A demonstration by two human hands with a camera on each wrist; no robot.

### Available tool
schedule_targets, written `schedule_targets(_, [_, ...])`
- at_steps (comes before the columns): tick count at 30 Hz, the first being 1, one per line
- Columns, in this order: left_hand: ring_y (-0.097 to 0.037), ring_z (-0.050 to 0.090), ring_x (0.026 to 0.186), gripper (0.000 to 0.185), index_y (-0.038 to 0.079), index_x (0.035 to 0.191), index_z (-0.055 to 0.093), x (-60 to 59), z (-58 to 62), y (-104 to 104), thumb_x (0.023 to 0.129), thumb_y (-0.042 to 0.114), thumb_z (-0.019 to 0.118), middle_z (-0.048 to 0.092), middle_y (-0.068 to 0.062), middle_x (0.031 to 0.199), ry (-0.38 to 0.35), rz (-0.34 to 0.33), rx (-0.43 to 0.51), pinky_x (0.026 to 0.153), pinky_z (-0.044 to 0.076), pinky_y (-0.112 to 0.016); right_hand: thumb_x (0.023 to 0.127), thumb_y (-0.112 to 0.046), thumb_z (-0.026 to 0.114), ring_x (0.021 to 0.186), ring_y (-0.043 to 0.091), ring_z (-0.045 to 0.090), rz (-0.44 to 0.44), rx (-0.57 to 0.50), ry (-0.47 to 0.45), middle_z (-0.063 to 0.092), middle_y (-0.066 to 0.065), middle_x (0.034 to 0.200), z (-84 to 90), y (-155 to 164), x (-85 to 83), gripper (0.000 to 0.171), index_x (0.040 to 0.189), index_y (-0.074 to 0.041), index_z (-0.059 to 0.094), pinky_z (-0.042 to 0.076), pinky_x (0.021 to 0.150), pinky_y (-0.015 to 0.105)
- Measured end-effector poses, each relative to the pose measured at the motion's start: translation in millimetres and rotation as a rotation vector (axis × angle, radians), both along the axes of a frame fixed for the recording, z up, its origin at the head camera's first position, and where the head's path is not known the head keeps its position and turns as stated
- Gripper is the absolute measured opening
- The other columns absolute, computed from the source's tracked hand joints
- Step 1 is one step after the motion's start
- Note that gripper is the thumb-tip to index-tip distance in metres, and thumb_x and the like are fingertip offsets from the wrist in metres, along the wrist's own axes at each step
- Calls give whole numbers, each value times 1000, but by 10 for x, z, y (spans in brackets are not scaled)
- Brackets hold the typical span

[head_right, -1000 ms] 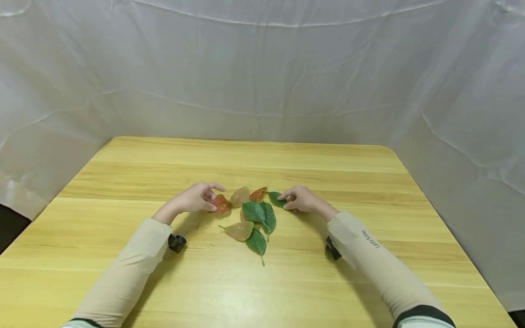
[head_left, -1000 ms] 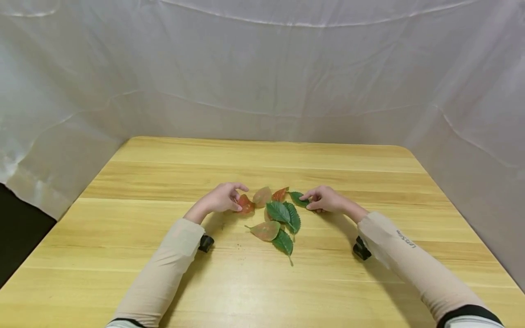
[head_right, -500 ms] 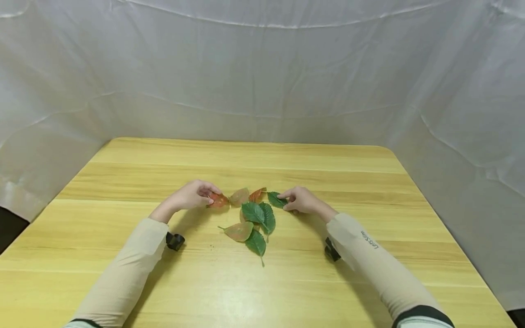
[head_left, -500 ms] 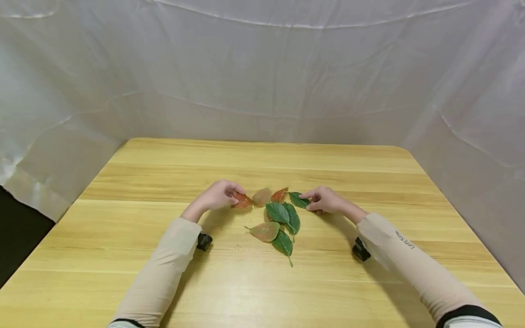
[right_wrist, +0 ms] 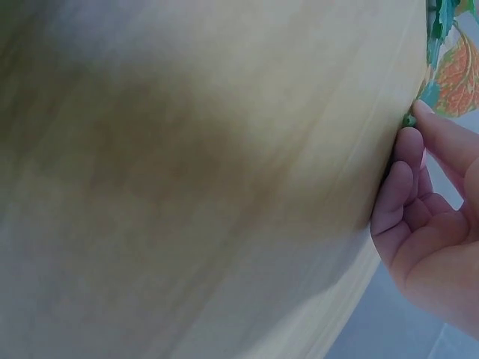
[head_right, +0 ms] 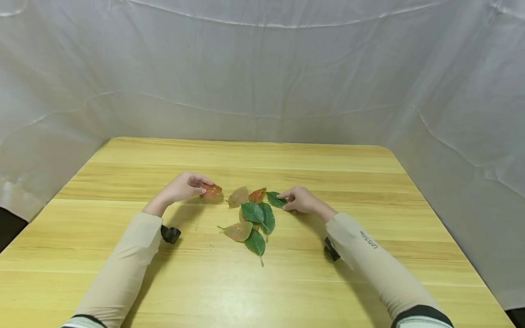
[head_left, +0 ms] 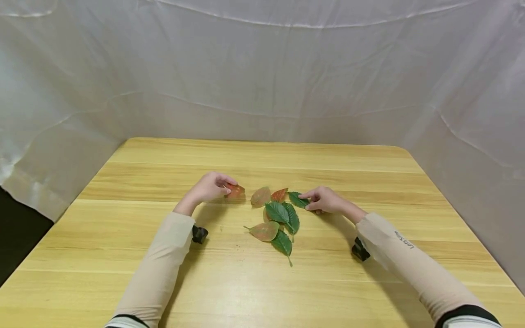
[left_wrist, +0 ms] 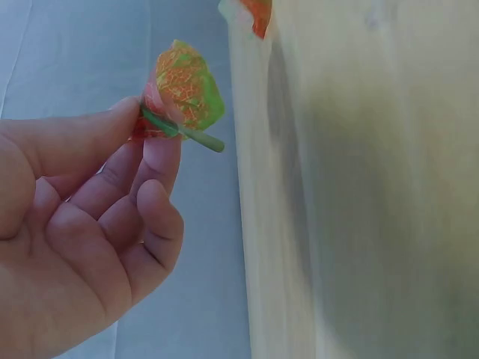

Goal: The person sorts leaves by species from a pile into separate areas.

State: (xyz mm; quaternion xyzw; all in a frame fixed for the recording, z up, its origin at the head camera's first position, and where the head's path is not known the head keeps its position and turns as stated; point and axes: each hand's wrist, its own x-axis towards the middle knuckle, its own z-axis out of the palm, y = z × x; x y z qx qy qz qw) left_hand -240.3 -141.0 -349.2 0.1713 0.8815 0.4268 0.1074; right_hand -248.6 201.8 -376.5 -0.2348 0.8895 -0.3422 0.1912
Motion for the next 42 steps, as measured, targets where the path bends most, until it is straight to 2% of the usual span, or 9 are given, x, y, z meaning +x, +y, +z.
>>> schedule_targets(8, [-25,57,82,28,-2,112,59,-66,57,-113,84,-5,55,57,-18,106,-16,54,19,67,46,-35,83,1,60,45,14,42,2,-9,-8,44,3,50,-12,-3,-2,40,122,5,52,37,45,24])
schedule_targets(15, [-22,48,68,31,0,115,58,-128,82,-250,85,-3,56,50,-19,122,-20,120,18,56,38,-27,83,1,60,45,14,41,-4,-15,-15,44,4,50,-16,1,-6,39,122,5,52,37,45,24])
schedule_targets(18, [-21,48,70,31,-1,116,57,-155,85,-312,85,-2,55,47,-19,124,-16,142,19,59,39,-28,83,1,60,45,14,42,-5,-14,-10,45,5,51,-18,1,-9,39,121,5,52,37,45,24])
schedule_targets(24, [-25,52,83,33,-2,119,54,-211,73,-425,86,-3,54,44,-20,127,-27,182,58,73,43,-41,83,0,60,46,14,42,-8,-10,-11,46,5,51,-34,0,-9,39,121,4,52,38,45,25])
schedule_targets(28, [-28,51,89,34,-2,120,53,-238,73,-499,86,-2,53,43,-19,130,-35,218,78,77,42,-42,83,0,60,46,14,43,-9,-9,-9,46,5,51,-33,-1,-5,40,122,4,52,38,45,25])
schedule_targets(34, [-26,48,89,35,-1,124,51,-278,98,-600,89,0,50,42,-19,129,-59,288,97,74,41,-41,83,-1,61,47,14,44,-17,-3,-7,45,4,52,-16,-12,0,39,121,3,53,39,46,25])
schedule_targets(39, [-24,47,87,36,-2,126,48,-306,125,-678,90,0,49,42,-20,130,-32,330,108,72,41,-39,83,0,60,46,15,43,-7,-9,-11,46,6,52,-13,-23,2,39,121,3,53,38,46,25])
schedule_targets(42, [-19,47,81,37,-2,126,48,-325,141,-737,90,1,49,42,-20,130,-18,354,115,68,42,-33,83,0,60,46,15,43,-5,-10,-13,47,7,52,-13,-31,4,39,121,4,53,38,46,26])
